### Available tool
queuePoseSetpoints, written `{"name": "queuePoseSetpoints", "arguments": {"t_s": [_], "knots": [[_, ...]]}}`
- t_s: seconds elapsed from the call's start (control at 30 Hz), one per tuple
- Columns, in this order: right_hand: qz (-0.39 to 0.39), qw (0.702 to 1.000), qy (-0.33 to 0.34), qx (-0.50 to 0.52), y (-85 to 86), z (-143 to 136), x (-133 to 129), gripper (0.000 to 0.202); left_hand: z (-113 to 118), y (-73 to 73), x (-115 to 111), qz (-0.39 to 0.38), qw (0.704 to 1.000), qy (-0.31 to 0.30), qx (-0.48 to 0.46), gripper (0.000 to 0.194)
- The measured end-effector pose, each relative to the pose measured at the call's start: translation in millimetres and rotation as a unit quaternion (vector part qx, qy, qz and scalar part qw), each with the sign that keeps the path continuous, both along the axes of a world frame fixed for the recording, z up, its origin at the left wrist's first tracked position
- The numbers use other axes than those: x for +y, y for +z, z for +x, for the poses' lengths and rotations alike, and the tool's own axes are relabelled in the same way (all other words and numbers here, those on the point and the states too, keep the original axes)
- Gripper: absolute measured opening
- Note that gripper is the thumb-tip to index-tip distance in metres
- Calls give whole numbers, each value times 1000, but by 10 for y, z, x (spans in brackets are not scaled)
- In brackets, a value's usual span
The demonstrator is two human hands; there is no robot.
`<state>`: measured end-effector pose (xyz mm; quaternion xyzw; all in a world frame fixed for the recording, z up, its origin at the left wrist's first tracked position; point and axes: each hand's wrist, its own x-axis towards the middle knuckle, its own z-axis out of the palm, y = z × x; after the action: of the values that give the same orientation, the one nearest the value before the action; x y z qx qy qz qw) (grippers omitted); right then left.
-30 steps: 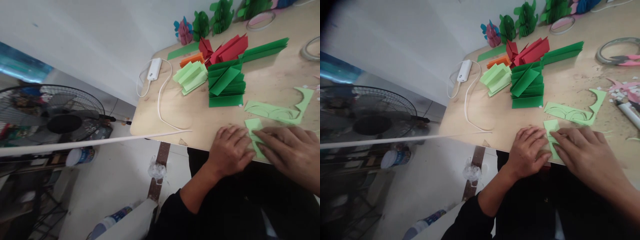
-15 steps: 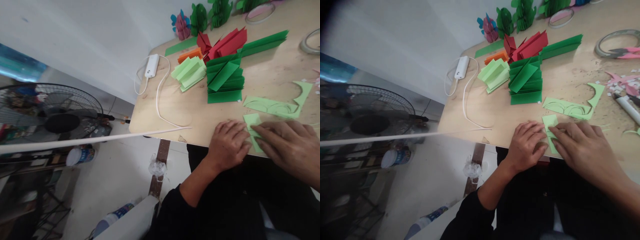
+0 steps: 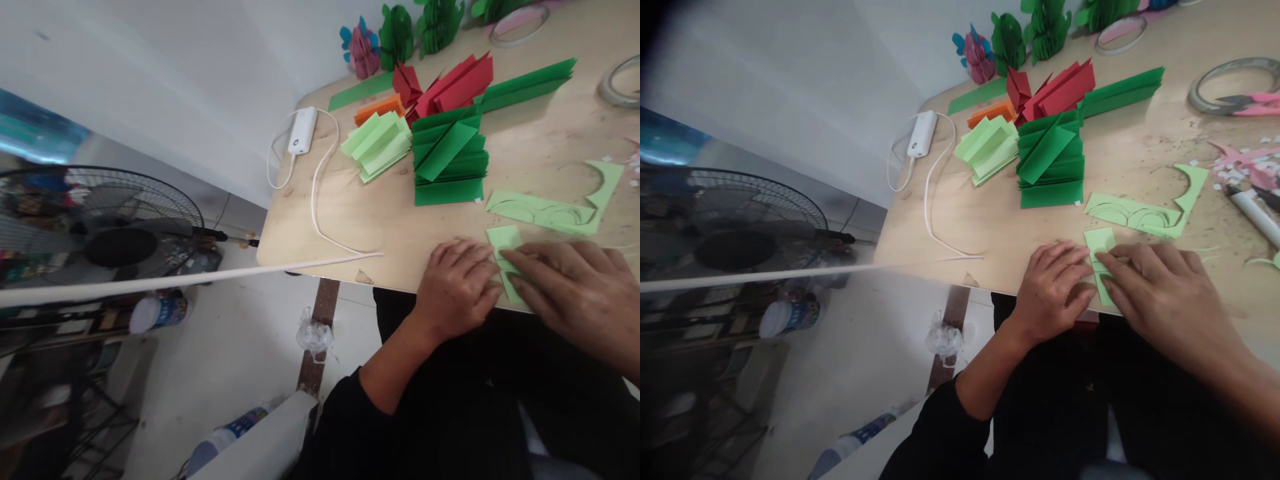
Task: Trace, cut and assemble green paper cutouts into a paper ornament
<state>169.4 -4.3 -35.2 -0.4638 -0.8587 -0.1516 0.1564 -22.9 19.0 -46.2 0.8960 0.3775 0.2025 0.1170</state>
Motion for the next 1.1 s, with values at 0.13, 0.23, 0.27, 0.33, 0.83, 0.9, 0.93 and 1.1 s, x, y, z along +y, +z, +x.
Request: {"name": "queuePoseSetpoints", "arguments": {"t_s": [0.13,0.23,0.27,0.33,0.83,0.9,0.93,1.1], "knots": [[-2,1000,1,6,-15,11,0,33,1,1,-1,4,1000,0,-7,30],[-4,1000,5,15,-17,15,7,33,3,2,-3,5,1000,1,-12,30],[-4,1000,7,16,-16,17,10,33,3,2,-4,4,1000,1,-15,30],[-4,1000,10,19,-14,19,15,33,3,5,-5,5,1000,1,-17,31],[-12,1000,16,22,0,28,5,32,12,-3,-14,2,1000,3,-15,33],[-13,1000,14,22,-10,28,7,32,14,-10,-13,7,1000,2,-23,32],[-13,1000,13,23,-15,27,9,33,15,-12,-13,11,1000,3,-29,32],[-4,1000,15,23,-22,15,23,33,18,-5,-19,20,999,7,-28,32]]}}
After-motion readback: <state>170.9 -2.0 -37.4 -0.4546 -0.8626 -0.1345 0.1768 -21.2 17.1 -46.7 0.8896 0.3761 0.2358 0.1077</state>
